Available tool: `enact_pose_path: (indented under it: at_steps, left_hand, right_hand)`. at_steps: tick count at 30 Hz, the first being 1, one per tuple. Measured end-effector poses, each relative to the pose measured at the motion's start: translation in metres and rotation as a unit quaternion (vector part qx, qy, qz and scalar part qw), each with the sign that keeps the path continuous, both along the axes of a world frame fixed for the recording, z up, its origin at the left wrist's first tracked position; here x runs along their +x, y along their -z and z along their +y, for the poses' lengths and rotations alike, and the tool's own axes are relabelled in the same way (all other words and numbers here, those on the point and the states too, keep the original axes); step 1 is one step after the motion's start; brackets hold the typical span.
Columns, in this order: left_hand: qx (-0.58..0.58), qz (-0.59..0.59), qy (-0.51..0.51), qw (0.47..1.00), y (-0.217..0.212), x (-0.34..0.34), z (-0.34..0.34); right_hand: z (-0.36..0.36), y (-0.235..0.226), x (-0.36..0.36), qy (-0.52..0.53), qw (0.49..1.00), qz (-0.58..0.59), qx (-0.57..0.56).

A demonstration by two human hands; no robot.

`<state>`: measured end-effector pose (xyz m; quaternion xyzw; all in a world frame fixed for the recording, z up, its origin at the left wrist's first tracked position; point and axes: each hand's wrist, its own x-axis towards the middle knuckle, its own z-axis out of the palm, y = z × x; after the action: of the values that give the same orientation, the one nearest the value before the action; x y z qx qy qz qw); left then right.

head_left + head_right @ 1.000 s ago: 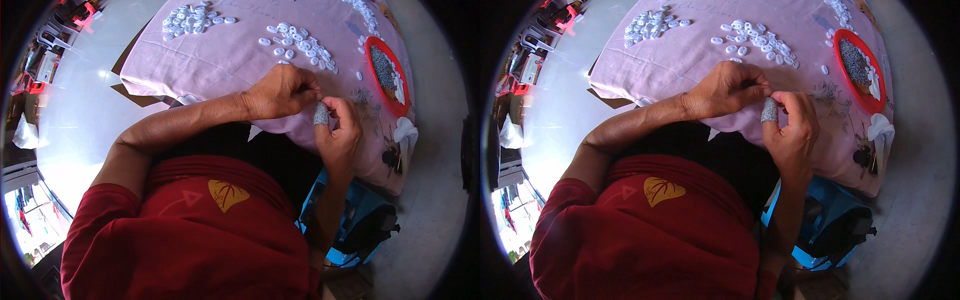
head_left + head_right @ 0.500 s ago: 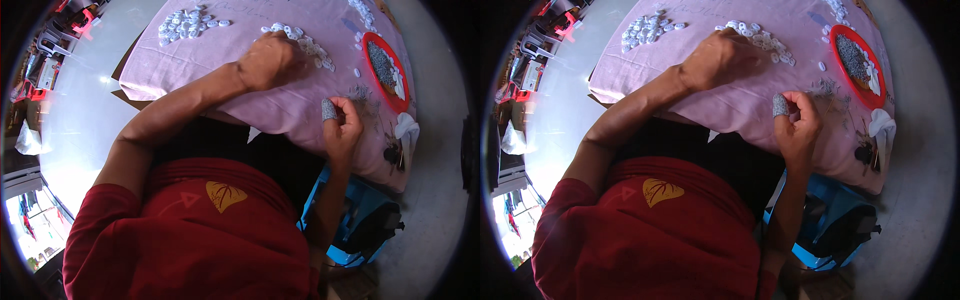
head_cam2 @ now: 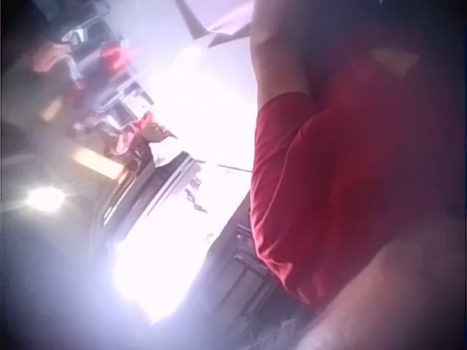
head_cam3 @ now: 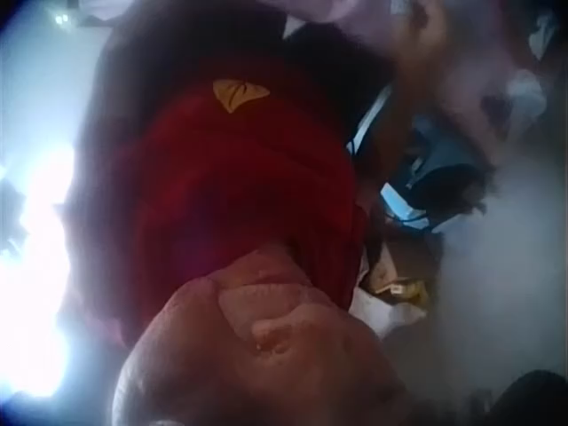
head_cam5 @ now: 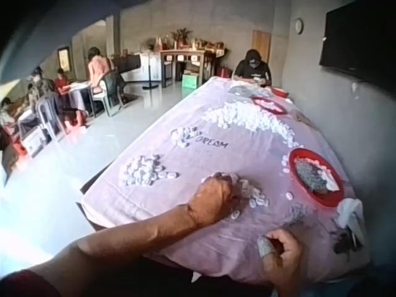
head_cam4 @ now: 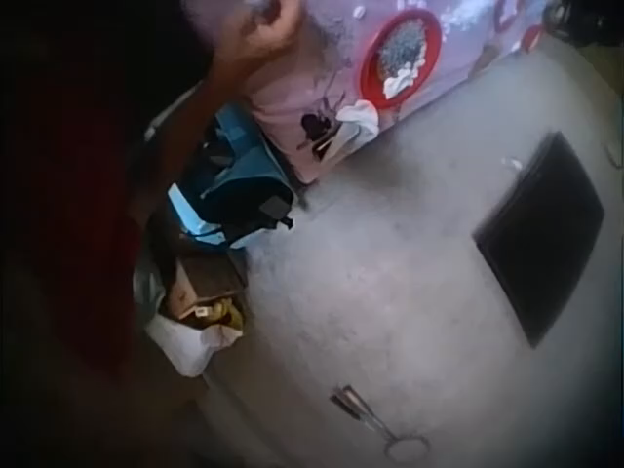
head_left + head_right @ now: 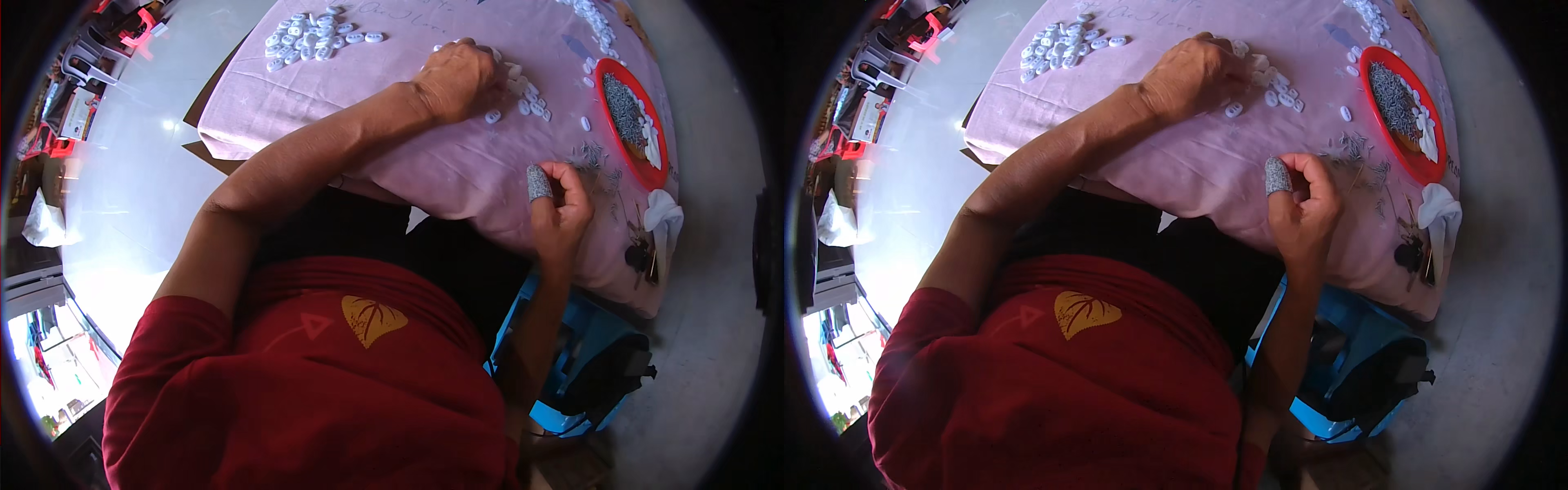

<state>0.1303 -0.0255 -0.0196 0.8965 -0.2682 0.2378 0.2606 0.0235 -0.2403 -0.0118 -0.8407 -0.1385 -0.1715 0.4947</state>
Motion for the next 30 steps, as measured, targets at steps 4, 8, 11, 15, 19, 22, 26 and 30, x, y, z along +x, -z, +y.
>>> enact_pose_path:
  at_steps: [4, 8, 11, 15, 19, 22, 26, 30]
  left_hand:
    - [0.018, 0.091, 0.041, 0.995, -0.013, -0.012, -0.007]
    - [-0.025, 0.134, 0.126, 0.983, -0.017, -0.017, -0.010]
    - [-0.044, 0.124, 0.161, 0.978, -0.020, -0.022, -0.009]
    - [-0.132, 0.219, 0.191, 0.948, -0.038, -0.040, -0.006]
    - [-0.214, 0.260, 0.236, 0.912, -0.038, -0.060, -0.004]
    - [-0.255, 0.305, 0.270, 0.877, -0.033, -0.069, -0.001]
    - [-0.295, 0.323, 0.304, 0.847, -0.027, -0.072, -0.003]
    - [-0.324, 0.358, 0.309, 0.820, -0.021, -0.075, -0.008]
  right_hand:
    - [-0.001, 0.000, 0.000, 0.006, 1.000, -0.017, -0.001]
    - [-0.001, -0.002, -0.002, 0.013, 1.000, -0.008, 0.002]
    - [0.000, -0.004, -0.003, 0.007, 1.000, -0.016, 0.000]
    - [-0.002, -0.004, -0.006, 0.019, 1.000, -0.016, 0.007]
    - [-0.001, -0.007, -0.007, -0.005, 0.999, -0.047, 0.016]
    - [0.004, -0.008, -0.014, -0.009, 0.997, -0.050, 0.060]
    - [0.013, -0.013, -0.021, -0.007, 0.997, -0.059, 0.057]
    - [0.016, -0.012, -0.022, -0.030, 0.997, -0.041, 0.061]
